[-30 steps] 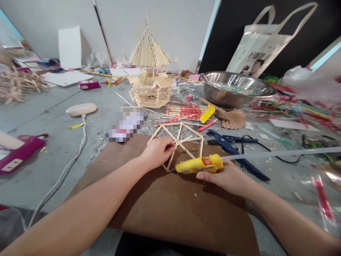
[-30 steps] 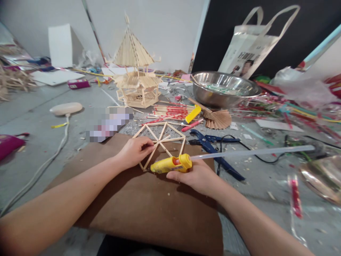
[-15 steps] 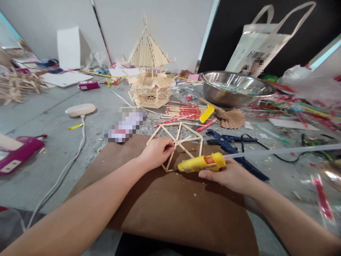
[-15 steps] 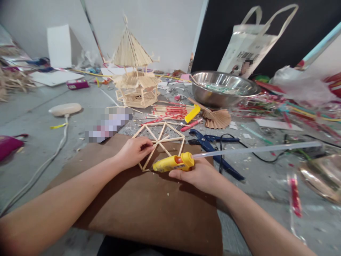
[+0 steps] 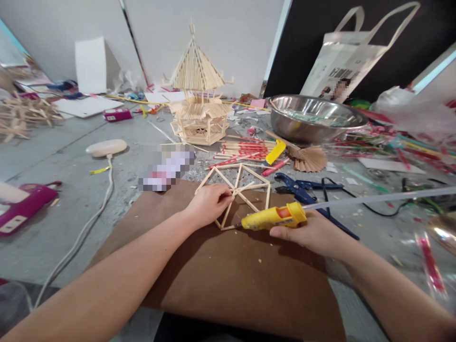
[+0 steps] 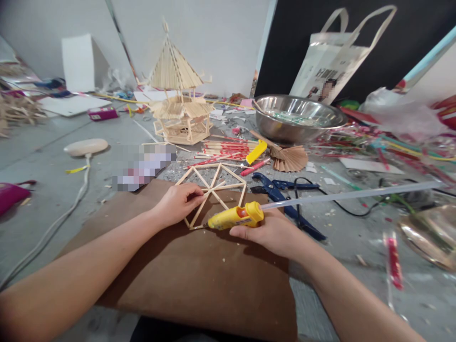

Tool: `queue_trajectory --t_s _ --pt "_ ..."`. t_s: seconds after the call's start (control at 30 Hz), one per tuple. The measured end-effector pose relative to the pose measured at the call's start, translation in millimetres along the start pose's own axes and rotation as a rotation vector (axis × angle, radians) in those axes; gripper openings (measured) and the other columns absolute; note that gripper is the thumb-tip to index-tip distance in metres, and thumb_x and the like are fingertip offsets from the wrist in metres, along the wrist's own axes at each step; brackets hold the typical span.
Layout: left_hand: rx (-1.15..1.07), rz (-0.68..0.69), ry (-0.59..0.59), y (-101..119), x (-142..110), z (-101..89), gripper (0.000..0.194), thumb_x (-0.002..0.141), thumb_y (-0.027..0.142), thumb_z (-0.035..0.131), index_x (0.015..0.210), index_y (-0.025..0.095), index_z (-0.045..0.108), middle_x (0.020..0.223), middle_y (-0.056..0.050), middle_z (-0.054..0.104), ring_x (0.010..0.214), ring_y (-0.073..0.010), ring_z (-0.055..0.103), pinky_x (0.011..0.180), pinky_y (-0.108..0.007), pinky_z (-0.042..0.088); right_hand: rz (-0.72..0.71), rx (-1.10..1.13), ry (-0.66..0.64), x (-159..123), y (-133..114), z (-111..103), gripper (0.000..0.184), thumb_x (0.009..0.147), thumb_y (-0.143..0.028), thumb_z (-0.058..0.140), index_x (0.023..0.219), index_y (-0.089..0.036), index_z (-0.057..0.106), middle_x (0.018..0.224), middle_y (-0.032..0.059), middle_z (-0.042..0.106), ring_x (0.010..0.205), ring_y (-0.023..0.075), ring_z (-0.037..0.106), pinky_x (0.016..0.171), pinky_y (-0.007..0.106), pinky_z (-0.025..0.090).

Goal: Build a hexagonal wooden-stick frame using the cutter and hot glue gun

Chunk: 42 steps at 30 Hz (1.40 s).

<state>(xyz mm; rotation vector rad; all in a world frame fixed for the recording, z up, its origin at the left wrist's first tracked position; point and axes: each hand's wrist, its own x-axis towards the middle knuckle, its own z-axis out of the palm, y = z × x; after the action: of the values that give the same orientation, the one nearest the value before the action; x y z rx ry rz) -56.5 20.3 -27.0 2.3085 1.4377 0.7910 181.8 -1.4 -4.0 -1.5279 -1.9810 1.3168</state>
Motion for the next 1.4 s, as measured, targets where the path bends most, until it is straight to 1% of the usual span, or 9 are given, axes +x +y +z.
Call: queue_trajectory --t_s 0.33,0.43,0.63,1.03,1.23,1.4 --pt "0.005 -0.011 -0.012 1 0 -1.1 0.013 0.076 0.023 0.047 0.070 0.016 0.056 0.068 0.000 0.059 0.063 -0.0101 0.052 0.057 -0.020 0.037 -0.019 0.011 -0.019 -2 -8 -5 0.020 0.059 -0.039 0.063 0.070 -0.021 0.065 0.062 -0.0023 0.060 0.056 0.0137 0.054 0.049 0.025 0.042" --pt "0.001 -0.005 -0.016 1 0 -1.1 0.013 0.076 0.023 0.047 0.070 0.016 0.056 0.068 0.000 0.059 0.063 -0.0102 0.052 0.057 -0.020 0.038 -0.021 0.010 -0.017 -3 -8 -6 0.020 0.060 -0.039 0.063 0.069 -0.022 0.065 0.063 -0.0016 0.061 0.057 0.0148 0.054 0.049 0.025 0.042" --pt "-0.001 -0.007 -0.014 0 0 -0.9 0.013 0.076 0.023 0.047 0.069 0.016 0.056 0.068 0.000 0.059 0.063 -0.0101 0.052 0.057 -0.020 0.037 0.003 -0.004 -0.012 -4 -9 -8 0.022 0.059 -0.039 0.064 0.074 -0.024 0.067 0.065 -0.0009 0.062 0.060 0.0163 0.056 0.051 0.025 0.043" --pt "0.012 -0.022 -0.038 0 0 -1.4 0.013 0.076 0.024 0.047 0.070 0.016 0.056 0.069 0.000 0.059 0.065 -0.0103 0.052 0.058 -0.020 0.037 0.010 -0.007 -0.016 -6 -6 -11 0.018 0.059 -0.038 0.064 0.067 -0.023 0.066 0.064 -0.0014 0.062 0.057 0.0155 0.055 0.050 0.025 0.043" --pt "0.002 -0.018 -0.028 1 0 -1.1 0.013 0.076 0.023 0.047 0.070 0.016 0.056 0.070 0.000 0.059 0.065 -0.0102 0.053 0.059 -0.020 0.038 0.022 -0.050 -0.011 -7 -9 -13 0.022 0.060 -0.041 0.063 0.071 -0.023 0.067 0.065 -0.0012 0.063 0.059 0.0158 0.056 0.052 0.024 0.044" --pt "0.017 -0.035 -0.039 1 0 -1.2 0.013 0.076 0.024 0.047 0.071 0.016 0.057 0.070 0.000 0.060 0.066 -0.0102 0.053 0.060 -0.020 0.038 0.044 -0.084 -0.051 -9 -14 -16 0.027 0.060 -0.043 0.061 0.075 -0.021 0.066 0.072 -0.0006 0.065 0.065 0.0172 0.058 0.057 0.025 0.045"
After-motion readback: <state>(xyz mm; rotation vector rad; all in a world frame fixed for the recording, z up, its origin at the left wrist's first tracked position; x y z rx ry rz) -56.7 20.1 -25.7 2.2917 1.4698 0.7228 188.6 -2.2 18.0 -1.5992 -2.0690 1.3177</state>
